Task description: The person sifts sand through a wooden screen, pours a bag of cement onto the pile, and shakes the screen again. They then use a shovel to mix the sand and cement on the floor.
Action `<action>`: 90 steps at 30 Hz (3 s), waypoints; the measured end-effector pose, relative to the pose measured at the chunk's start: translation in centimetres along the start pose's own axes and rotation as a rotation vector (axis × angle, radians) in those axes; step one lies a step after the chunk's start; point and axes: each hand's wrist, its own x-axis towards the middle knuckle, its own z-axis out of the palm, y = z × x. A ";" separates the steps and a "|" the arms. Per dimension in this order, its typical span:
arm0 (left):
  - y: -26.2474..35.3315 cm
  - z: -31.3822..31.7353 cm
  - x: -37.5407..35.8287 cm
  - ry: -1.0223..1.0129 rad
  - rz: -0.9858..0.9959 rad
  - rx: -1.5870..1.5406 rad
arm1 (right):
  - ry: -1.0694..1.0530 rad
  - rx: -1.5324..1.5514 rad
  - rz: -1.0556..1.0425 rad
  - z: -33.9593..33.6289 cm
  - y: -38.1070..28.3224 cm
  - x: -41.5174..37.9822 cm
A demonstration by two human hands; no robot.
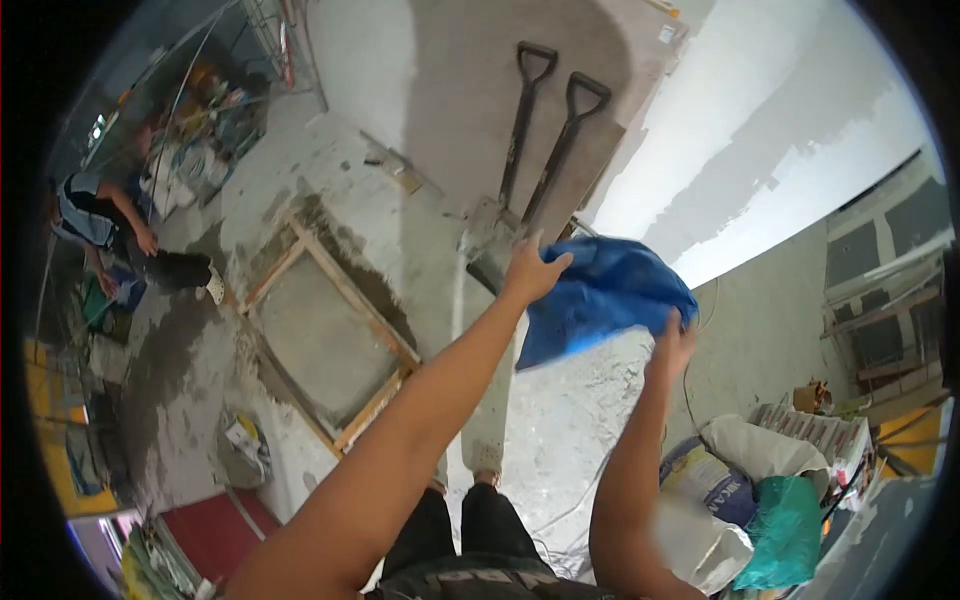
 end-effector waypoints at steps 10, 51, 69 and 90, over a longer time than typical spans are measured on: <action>-31.4 -19.5 -37.1 -0.418 -0.347 0.446 | -0.628 -0.246 0.199 2.7 6.4 -8.6; -39.7 -46.6 -81.5 0.816 -1.331 -0.751 | -2.244 -1.209 -0.633 32.5 14.9 -58.9; -63.7 -58.9 -73.3 0.246 -1.273 -0.234 | -1.844 -1.162 0.288 35.4 25.6 -93.6; -75.1 -60.9 -71.7 -0.303 -1.559 -0.032 | -2.066 -1.256 0.017 57.1 43.3 -139.6</action>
